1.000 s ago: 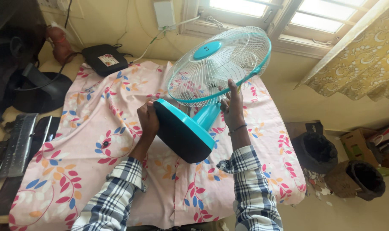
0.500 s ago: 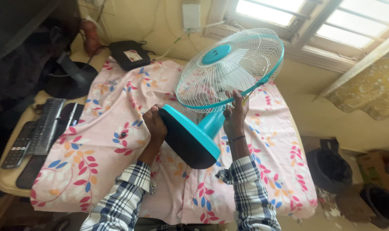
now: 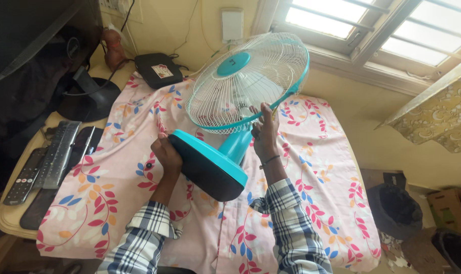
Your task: The person assembles a small LG table fan by attaching the front grille to the fan head using a yellow screwdriver. They tighten the screw at the bottom of the grille, then rotate the fan to access and tighten a second screw at the rear of the fan head.
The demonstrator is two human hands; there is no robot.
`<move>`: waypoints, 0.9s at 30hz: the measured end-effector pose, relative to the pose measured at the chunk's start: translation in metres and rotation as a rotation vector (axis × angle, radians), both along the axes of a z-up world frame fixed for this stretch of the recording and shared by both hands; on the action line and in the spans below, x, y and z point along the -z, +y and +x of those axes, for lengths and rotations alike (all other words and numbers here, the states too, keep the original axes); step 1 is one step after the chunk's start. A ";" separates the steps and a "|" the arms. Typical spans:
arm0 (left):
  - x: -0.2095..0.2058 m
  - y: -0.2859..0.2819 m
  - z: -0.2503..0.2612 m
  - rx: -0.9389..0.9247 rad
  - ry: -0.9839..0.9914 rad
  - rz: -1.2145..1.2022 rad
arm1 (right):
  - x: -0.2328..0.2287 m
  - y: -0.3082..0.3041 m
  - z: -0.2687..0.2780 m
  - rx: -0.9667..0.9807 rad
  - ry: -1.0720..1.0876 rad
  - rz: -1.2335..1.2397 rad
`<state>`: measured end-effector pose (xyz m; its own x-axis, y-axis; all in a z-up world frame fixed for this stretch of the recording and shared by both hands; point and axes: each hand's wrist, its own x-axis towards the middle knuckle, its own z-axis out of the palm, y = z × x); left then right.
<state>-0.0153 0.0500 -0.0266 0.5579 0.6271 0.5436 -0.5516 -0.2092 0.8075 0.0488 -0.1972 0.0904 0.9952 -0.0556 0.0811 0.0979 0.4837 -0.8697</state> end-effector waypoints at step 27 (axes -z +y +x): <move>0.009 0.014 -0.009 0.179 0.126 0.026 | 0.085 -0.039 -0.159 0.191 -0.242 -0.606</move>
